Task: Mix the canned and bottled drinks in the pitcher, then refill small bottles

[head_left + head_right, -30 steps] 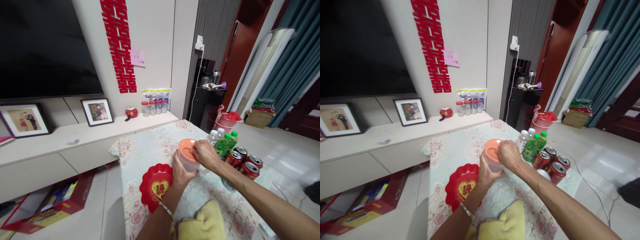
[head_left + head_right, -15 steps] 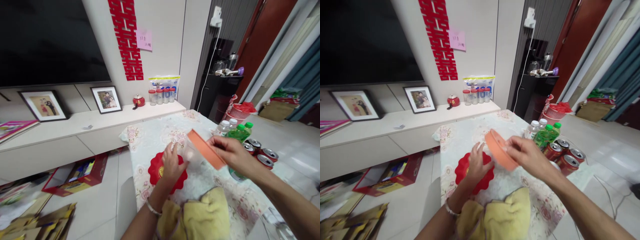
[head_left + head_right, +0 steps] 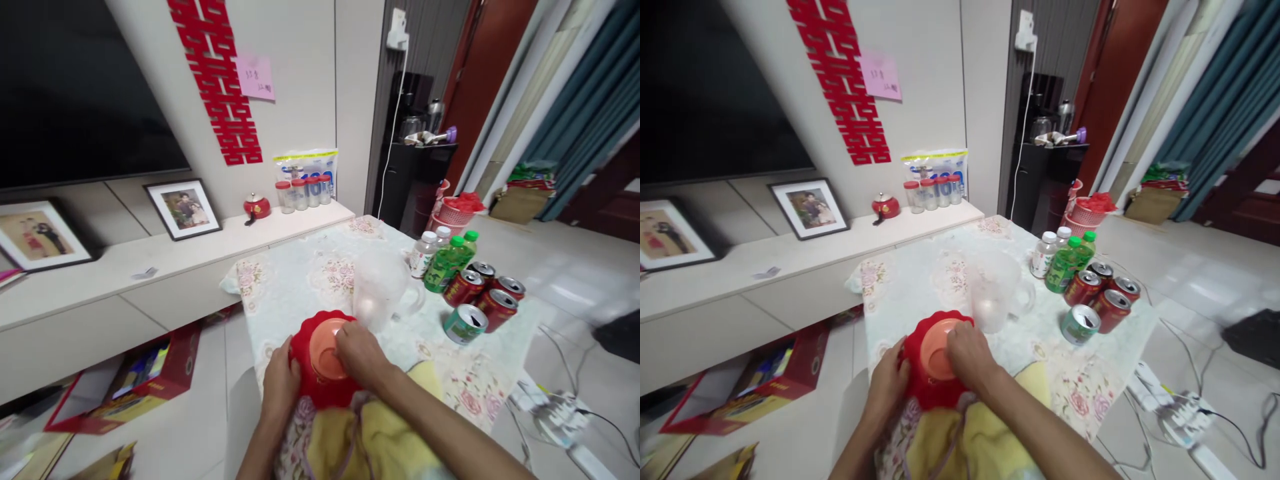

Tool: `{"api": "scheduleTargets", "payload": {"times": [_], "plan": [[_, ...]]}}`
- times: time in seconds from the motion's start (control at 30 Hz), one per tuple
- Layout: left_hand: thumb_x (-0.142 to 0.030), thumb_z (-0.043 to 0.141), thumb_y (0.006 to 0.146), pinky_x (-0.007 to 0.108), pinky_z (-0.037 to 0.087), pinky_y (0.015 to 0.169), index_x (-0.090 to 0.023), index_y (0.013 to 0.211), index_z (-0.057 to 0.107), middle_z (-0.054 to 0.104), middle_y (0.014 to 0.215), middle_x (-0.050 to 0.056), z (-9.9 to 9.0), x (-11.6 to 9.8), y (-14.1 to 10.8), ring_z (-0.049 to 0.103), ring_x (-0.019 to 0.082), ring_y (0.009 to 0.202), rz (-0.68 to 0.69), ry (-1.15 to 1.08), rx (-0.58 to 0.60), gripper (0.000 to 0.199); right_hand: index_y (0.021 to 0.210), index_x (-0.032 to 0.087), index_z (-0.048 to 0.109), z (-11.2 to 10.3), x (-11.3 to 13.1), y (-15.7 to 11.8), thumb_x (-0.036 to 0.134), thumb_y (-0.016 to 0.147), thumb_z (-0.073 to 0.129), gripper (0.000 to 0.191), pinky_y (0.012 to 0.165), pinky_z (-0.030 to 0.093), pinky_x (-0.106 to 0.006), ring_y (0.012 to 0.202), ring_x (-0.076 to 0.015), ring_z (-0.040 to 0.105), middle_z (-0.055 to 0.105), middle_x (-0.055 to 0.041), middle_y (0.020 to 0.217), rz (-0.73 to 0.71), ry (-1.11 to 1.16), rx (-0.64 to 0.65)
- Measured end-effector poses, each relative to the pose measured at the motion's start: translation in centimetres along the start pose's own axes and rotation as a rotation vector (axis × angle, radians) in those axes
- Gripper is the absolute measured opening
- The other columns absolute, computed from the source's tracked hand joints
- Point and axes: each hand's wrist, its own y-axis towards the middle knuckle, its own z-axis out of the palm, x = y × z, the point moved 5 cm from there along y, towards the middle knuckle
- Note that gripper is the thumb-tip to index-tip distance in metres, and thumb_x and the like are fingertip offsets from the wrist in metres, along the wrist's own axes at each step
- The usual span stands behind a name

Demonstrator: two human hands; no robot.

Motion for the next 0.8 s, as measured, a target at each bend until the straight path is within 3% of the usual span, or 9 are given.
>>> {"api": "scheduleTargets", "payload": {"times": [0.13,0.23,0.33,0.43,0.5,0.57,0.67,0.8], "plan": [[-0.017,0.039,0.088,0.044,0.049,0.112,-0.012,0.139,0.057,0.07,0.132,0.017,1.3,1.1,-1.6,0.066,0.027,0.125,0.037,-0.1,-0.025,0.054,0.093,0.013,0.069,1.9,0.2,-1.1,0.014,0.091,0.066,0.004,0.08,0.05,-0.038,0.094,-0.028,0.066,0.071,-0.015,0.098,-0.007,0.025,-0.038],[-0.029,0.041,0.09,0.049,0.051,0.11,-0.014,0.138,0.057,0.069,0.129,0.016,1.4,1.2,-2.6,0.066,0.03,0.124,0.052,-0.133,-0.057,0.052,0.093,0.017,0.068,0.9,-1.2,-3.4,0.024,0.091,0.07,0.008,0.079,0.051,-0.035,0.091,-0.0246,0.066,0.071,-0.01,0.099,0.001,0.108,-0.15],[-0.051,0.044,0.091,0.052,0.057,0.099,-0.011,0.142,0.052,0.063,0.132,0.02,0.2,0.8,-3.4,0.065,0.035,0.121,0.002,-0.132,-0.076,0.065,0.1,0.022,0.065,-1.6,-5.6,-7.3,0.027,0.099,0.058,0.009,0.082,0.053,-0.029,0.091,-0.0187,0.065,0.069,-0.0042,0.098,0.121,0.214,-0.381],[-0.057,0.042,0.092,0.051,0.061,0.086,-0.017,0.144,0.051,0.056,0.139,0.018,-1.9,-0.1,-4.1,0.071,0.03,0.098,-0.074,-0.116,-0.187,0.066,0.108,0.019,0.06,-3.7,-12.5,-12.7,0.037,0.106,0.042,0.025,0.084,0.054,-0.035,0.093,-0.0219,0.064,0.065,-0.0092,0.103,0.403,0.247,-0.69],[-0.057,0.045,0.093,0.046,0.063,0.079,-0.021,0.143,0.052,0.055,0.14,0.016,-2.6,-1.4,-4.6,0.071,0.026,0.09,-0.032,-0.142,-0.237,0.062,0.123,0.015,0.055,-4.2,-16.8,-15.9,0.048,0.102,0.047,0.04,0.085,0.054,-0.042,0.099,-0.0281,0.062,0.061,-0.0153,0.113,0.597,0.23,-0.858],[-0.054,0.049,0.093,0.044,0.064,0.081,-0.023,0.141,0.054,0.058,0.135,0.013,-2.5,-3.5,-5.1,0.07,0.027,0.098,0.105,-0.167,-0.285,0.057,0.137,0.012,0.048,-3.8,-20.0,-17.6,0.056,0.096,0.055,0.061,0.09,0.052,-0.05,0.111,-0.0348,0.058,0.058,-0.0202,0.124,0.715,0.214,-0.927],[-0.046,0.053,0.095,0.047,0.06,0.097,-0.025,0.134,0.058,0.065,0.125,0.011,-0.7,-7.2,-6.2,0.066,0.03,0.115,0.366,-0.206,-0.304,0.044,0.145,0.011,0.044,-2.6,-22.9,-17.4,0.061,0.087,0.062,0.078,0.1,0.045,-0.056,0.123,-0.0407,0.051,0.057,-0.0231,0.13,0.778,0.215,-0.92],[-0.03,0.054,0.097,0.047,0.059,0.1,-0.024,0.128,0.06,0.069,0.126,0.011,3.2,-10.7,-7.3,0.066,0.028,0.12,0.478,-0.31,-0.13,0.033,0.141,0.011,0.047,-1.0,-24.4,-15.4,0.062,0.085,0.062,0.078,0.1,0.045,-0.055,0.122,-0.0407,0.052,0.06,-0.0239,0.131,0.805,0.25,-0.913]]}}
